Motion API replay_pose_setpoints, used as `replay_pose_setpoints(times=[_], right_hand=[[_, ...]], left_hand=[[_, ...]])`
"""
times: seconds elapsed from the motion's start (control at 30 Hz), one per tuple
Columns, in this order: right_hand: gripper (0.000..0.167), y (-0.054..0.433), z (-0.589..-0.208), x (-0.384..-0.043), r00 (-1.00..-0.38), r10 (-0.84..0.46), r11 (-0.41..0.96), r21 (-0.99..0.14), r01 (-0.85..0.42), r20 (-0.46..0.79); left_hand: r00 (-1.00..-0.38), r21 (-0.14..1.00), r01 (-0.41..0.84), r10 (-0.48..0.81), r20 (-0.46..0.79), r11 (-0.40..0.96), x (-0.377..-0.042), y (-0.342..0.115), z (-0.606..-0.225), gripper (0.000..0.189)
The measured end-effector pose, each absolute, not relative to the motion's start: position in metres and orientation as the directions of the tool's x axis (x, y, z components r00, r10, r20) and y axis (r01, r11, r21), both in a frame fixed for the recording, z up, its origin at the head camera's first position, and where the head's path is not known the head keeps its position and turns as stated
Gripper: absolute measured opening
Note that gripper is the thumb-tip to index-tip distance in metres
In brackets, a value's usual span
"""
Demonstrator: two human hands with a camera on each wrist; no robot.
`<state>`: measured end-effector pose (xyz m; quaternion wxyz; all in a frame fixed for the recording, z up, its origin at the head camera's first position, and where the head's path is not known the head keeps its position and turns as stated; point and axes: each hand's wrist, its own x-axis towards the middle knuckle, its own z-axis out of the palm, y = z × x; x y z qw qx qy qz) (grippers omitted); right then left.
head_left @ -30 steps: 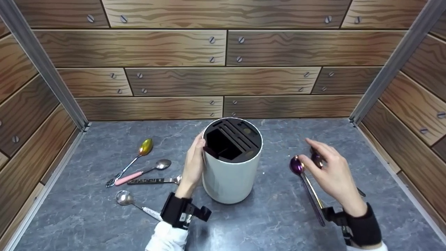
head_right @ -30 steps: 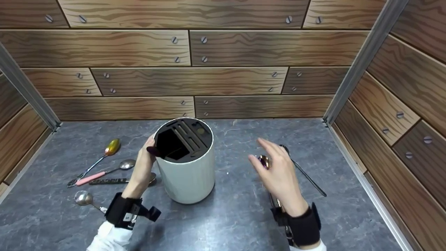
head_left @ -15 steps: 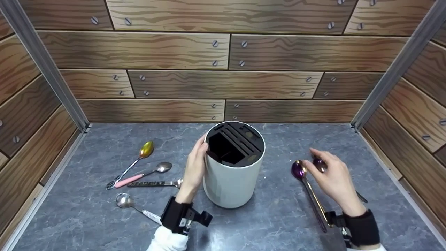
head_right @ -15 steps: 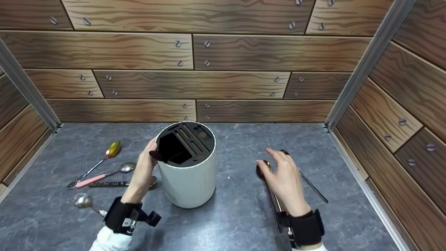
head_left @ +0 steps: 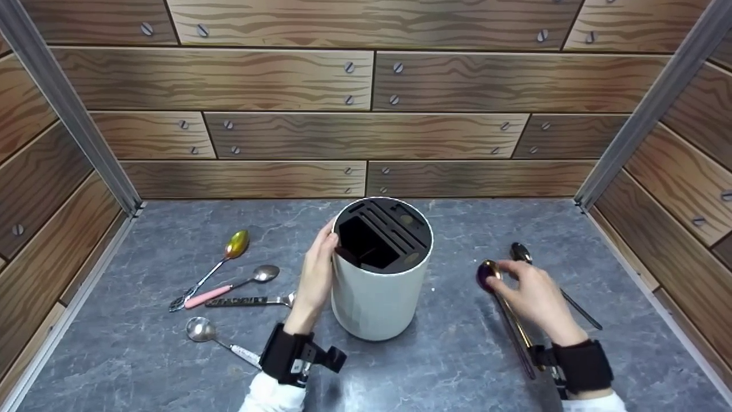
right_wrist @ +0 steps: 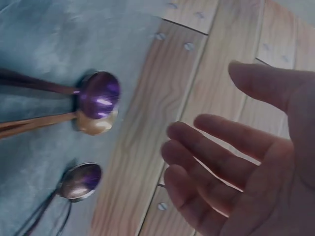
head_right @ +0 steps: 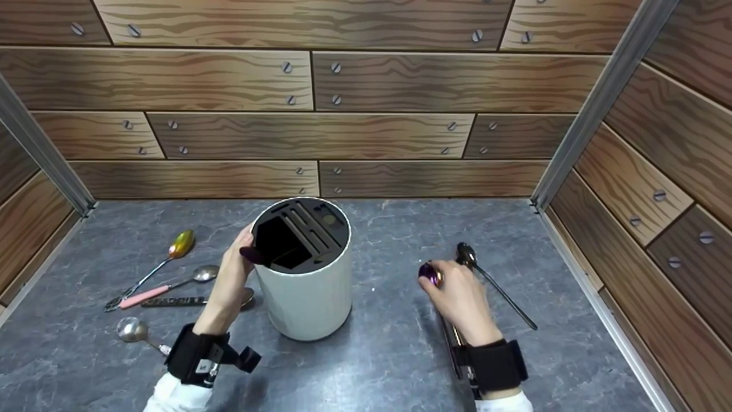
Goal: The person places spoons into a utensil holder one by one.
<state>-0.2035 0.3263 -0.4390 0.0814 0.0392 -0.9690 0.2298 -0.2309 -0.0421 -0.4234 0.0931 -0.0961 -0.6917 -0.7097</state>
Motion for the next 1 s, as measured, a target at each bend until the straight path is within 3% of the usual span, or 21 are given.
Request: replay_pose_setpoints(times=[0.3, 0.47, 0.6, 0.8, 1.0], right_hand=[[0.052, 0.326, -0.455, -0.211, -0.995, -0.076, 0.92, -0.379, -0.097, 0.071], [0.028, 0.326, -0.46, -0.21, -0.997, -0.06, 0.934, -0.35, -0.073, 0.049], [0.036, 0.328, -0.461, -0.209, -0.999, -0.043, 0.949, -0.311, -0.049, 0.027], [0.022, 0.327, -0.464, -0.21, -0.998, -0.047, 0.963, -0.263, -0.055, 0.038], [0.022, 0.325, -0.468, -0.21, -0.999, -0.039, 0.969, -0.243, -0.045, 0.033]], left_hand=[[-0.97, 0.969, 0.244, 0.0, 0.244, -0.024, -0.229, -0.044, -0.423, 0.051], [-0.973, 0.973, 0.231, -0.004, 0.231, -0.021, -0.229, -0.043, -0.423, 0.051], [-0.974, 0.974, 0.226, -0.005, 0.226, -0.027, -0.229, -0.042, -0.423, 0.052], [-0.974, 0.974, 0.227, -0.015, 0.227, -0.019, -0.229, -0.042, -0.423, 0.051], [-0.973, 0.973, 0.229, -0.016, 0.229, -0.014, -0.23, -0.042, -0.423, 0.052]])
